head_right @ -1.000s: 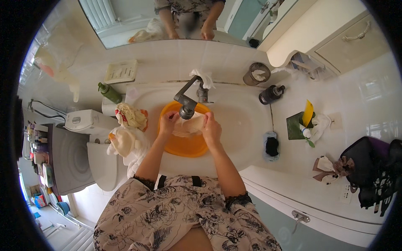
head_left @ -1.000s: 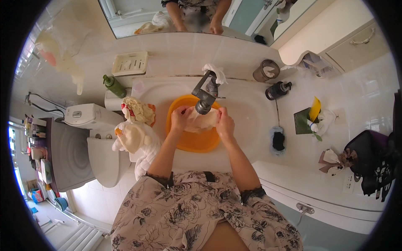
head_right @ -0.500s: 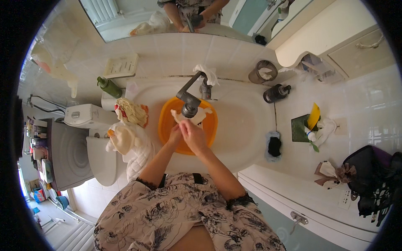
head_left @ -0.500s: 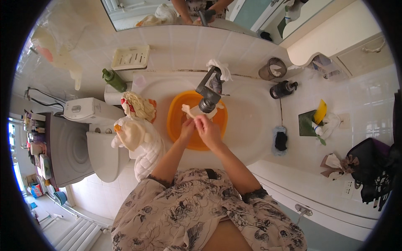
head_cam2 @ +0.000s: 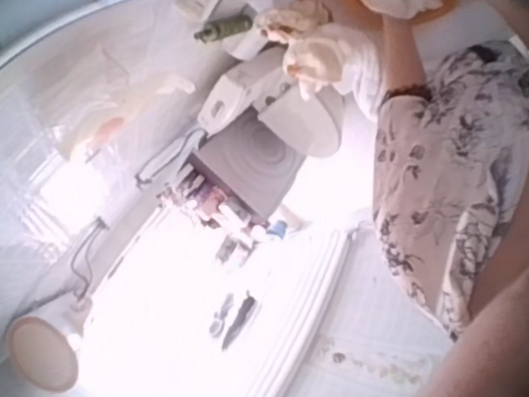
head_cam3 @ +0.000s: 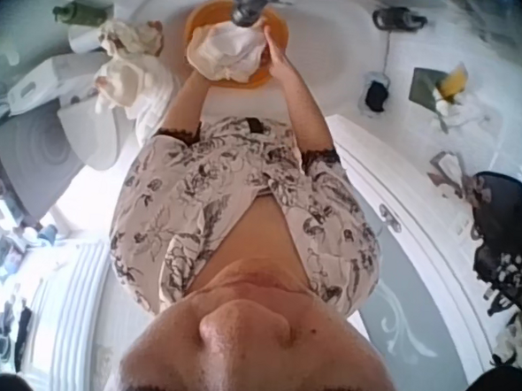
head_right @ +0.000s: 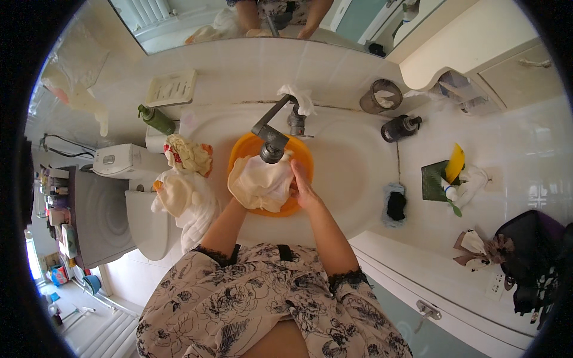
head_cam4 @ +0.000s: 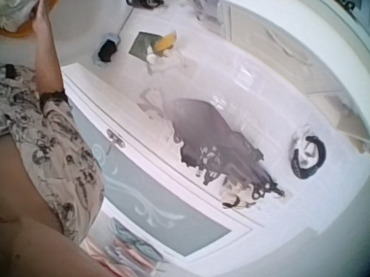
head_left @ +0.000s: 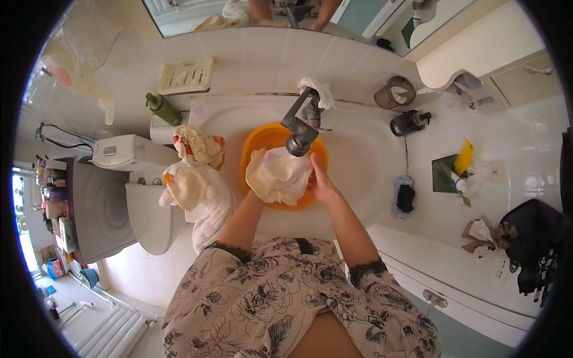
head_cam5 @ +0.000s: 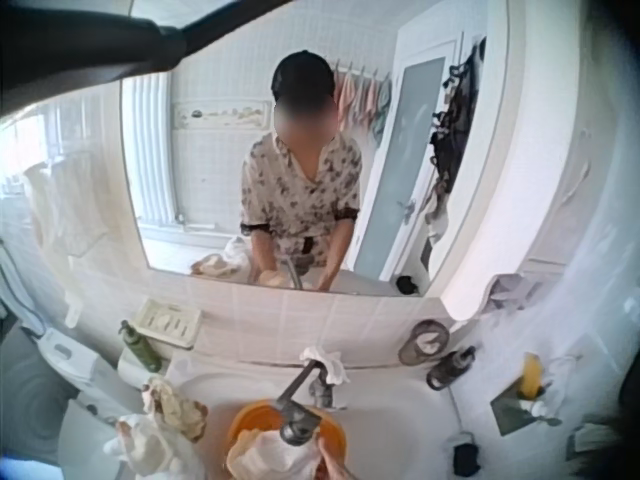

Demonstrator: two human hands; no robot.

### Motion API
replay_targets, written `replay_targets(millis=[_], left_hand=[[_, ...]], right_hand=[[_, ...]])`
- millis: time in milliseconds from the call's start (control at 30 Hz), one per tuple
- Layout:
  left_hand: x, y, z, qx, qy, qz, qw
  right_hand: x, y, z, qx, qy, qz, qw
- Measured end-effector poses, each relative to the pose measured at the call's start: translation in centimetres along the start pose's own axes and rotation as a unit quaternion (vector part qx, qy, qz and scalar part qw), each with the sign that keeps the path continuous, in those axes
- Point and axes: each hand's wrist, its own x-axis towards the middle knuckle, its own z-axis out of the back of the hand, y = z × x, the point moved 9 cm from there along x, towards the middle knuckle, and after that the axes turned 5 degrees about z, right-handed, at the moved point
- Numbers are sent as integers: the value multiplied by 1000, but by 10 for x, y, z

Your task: The person hand-washes a light-colored cloth in an orange basin placed in a bathroom sink. They repeatedly wet, wring, and rinse the cloth under running water, then lift and unfold it to inspect it before continuing the wash cycle.

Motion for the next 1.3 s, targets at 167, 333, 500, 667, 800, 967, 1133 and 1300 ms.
replay_targets(millis=[167, 333, 500, 667, 800, 967, 1133, 1300], left_hand=[[-6, 12, -5, -214, 44, 55, 974], [-63, 55, -53, -724, 119, 357, 578], [-114, 135, -85, -759, -154, 441, 454], [-108, 135, -92, -680, -137, 464, 551], [-88, 103, -77, -653, -42, 471, 592], [-93, 141, -72, -537, -65, 490, 684], [-74, 131, -51, -504, -117, 472, 714], [-107, 180, -67, -444, -151, 516, 717]], right_hand=[[4, 41, -21, -31, 11, 137, 990], [31, 35, 34, 32, -178, 292, 939], [30, 33, 22, -117, -111, 323, 933], [-30, 39, -30, -455, -38, 472, 754], [-34, 40, -35, -643, -48, 449, 618], [-20, 53, -27, -630, -9, 435, 643], [-22, 68, -37, -590, 35, 405, 697], [-29, 10, -44, -697, 54, 483, 527]])
